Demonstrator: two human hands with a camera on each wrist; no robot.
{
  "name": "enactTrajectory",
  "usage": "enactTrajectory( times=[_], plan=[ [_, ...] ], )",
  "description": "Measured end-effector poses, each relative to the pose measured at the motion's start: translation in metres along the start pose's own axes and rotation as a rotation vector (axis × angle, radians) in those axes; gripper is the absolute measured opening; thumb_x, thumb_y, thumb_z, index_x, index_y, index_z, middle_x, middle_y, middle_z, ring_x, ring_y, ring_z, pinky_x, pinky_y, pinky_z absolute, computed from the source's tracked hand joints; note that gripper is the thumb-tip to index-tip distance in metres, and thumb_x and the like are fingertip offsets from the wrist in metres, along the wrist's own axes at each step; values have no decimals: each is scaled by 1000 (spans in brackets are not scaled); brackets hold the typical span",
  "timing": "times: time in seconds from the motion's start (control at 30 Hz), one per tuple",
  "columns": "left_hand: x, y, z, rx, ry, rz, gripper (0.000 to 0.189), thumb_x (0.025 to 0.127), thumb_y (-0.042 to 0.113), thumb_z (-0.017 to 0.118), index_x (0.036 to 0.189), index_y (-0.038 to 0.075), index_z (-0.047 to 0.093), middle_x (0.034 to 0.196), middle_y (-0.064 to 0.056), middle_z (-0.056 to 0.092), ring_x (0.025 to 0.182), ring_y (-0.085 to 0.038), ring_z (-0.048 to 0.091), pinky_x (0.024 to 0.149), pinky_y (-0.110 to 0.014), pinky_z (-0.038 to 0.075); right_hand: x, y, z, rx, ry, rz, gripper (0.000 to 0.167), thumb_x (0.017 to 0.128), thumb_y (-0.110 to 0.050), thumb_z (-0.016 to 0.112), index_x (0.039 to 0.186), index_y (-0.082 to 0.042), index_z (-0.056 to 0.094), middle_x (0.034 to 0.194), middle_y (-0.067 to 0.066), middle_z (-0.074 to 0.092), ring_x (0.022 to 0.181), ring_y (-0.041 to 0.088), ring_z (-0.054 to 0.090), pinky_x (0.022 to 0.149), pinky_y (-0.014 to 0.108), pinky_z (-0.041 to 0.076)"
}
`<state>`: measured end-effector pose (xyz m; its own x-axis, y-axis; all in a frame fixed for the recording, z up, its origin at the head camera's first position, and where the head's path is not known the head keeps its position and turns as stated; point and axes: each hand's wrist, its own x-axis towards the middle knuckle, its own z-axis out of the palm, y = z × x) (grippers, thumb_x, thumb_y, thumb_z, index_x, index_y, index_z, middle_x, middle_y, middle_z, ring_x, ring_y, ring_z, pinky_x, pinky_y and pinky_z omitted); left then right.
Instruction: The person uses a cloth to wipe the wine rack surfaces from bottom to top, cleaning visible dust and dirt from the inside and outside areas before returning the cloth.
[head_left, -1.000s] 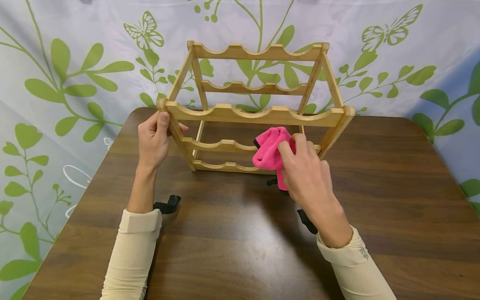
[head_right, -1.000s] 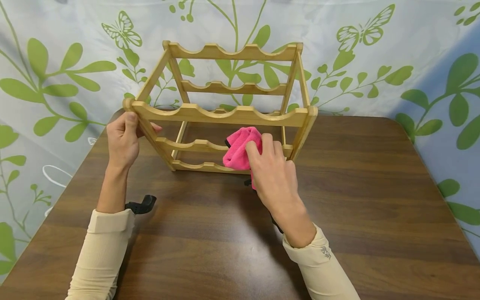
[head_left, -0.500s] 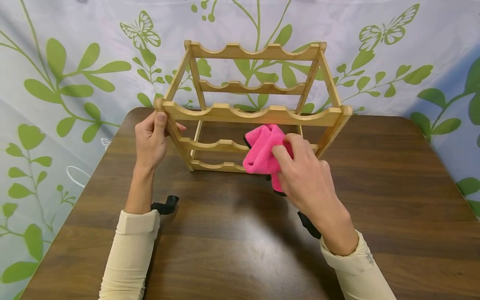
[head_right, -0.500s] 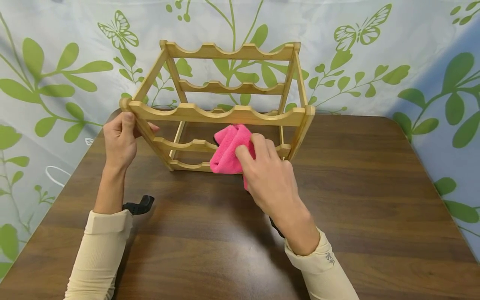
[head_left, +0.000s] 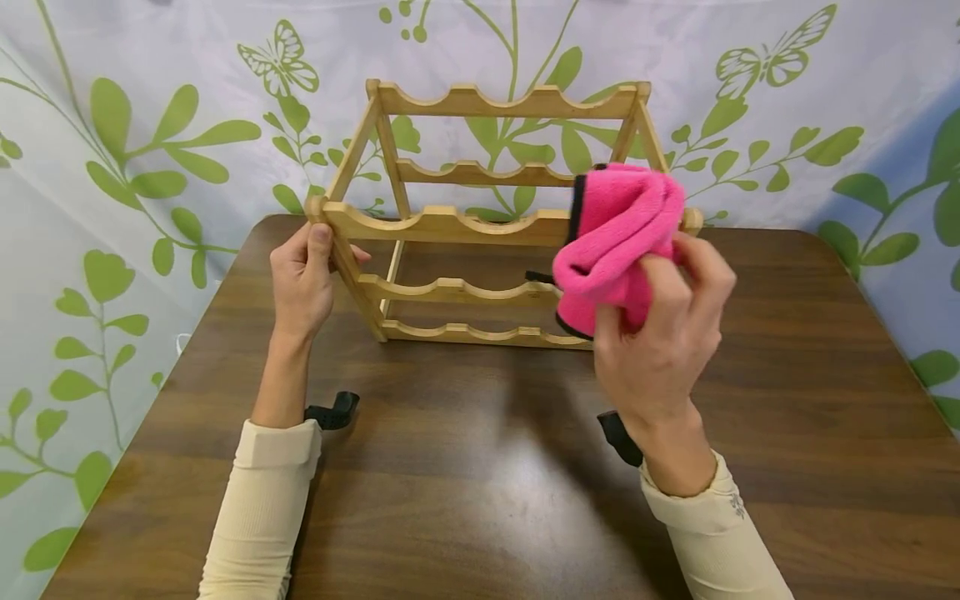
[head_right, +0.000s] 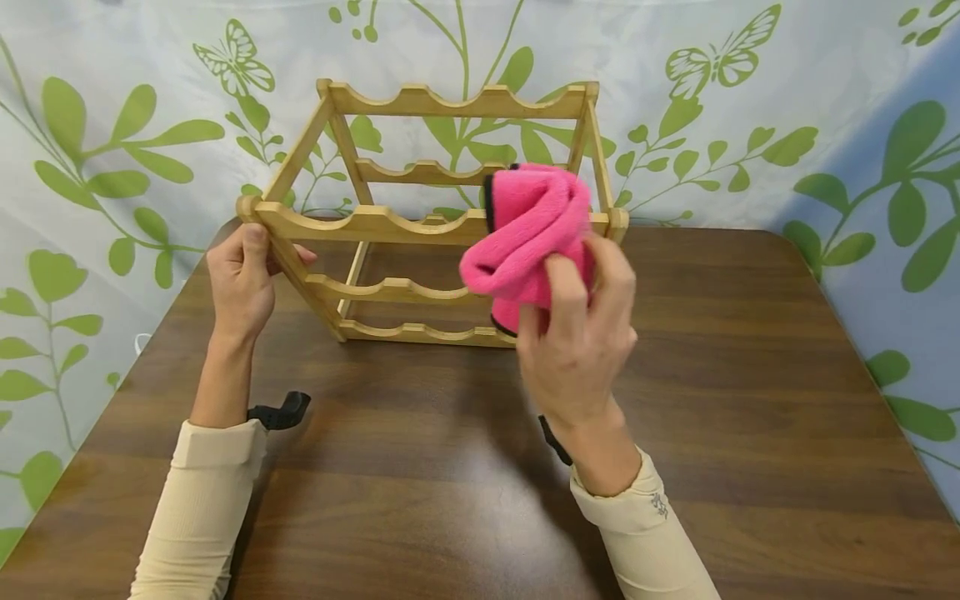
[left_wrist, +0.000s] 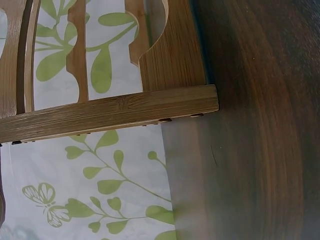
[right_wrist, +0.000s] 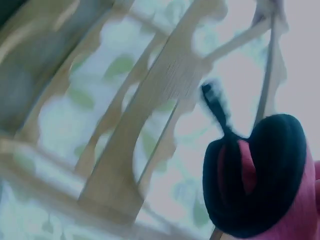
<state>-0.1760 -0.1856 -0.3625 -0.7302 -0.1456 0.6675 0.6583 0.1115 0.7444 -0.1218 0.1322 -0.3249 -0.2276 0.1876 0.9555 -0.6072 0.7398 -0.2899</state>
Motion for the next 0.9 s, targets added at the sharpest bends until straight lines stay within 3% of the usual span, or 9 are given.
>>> enactTrajectory(
  times=[0.13, 0.33, 0.5, 0.7, 0.9],
  plan=[
    [0, 1, 1, 17, -5, 9, 49, 98, 42, 53, 87, -3, 70, 68, -6, 70, 65, -15, 69, 62, -22, 55, 5, 14, -4, -79, -1, 106, 33, 88, -17, 67, 114, -1, 54, 119, 20, 55, 109, 33, 54, 92, 48, 51],
    [0, 1, 0, 27, 2, 11, 53, 99, 42, 52, 84, -8, 67, 68, -5, 70, 65, -14, 68, 62, -22, 54, -2, 16, 5, -90, -36, 102, 39, 90, -20, 67, 119, 4, 58, 124, 22, 54, 115, 34, 53, 99, 47, 48],
    [0, 1, 0, 26, 3, 17, 60, 98, 42, 52, 83, -15, 62, 68, -6, 69, 64, -14, 68, 61, -21, 54, -15, 14, 11, -26, -84, 97, 38, 87, -16, 69, 119, 2, 59, 123, 22, 53, 115, 35, 52, 96, 48, 49],
    [1, 1, 1, 27, 10, 9, 51, 98, 42, 53, 84, -4, 68, 68, -6, 70, 64, -14, 68, 61, -21, 54, -24, 14, 16, 95, -130, 118, 40, 86, -17, 72, 120, -2, 58, 124, 22, 49, 115, 35, 51, 94, 47, 49],
    [0, 3, 2, 34, 14, -6, 51, 97, 43, 53, 83, -3, 68, 68, -4, 70, 64, -13, 68, 61, -22, 54, -26, 15, 16, 167, -123, 164, 47, 82, -20, 75, 123, -6, 57, 126, 21, 49, 117, 30, 50, 93, 46, 50]
  ],
)
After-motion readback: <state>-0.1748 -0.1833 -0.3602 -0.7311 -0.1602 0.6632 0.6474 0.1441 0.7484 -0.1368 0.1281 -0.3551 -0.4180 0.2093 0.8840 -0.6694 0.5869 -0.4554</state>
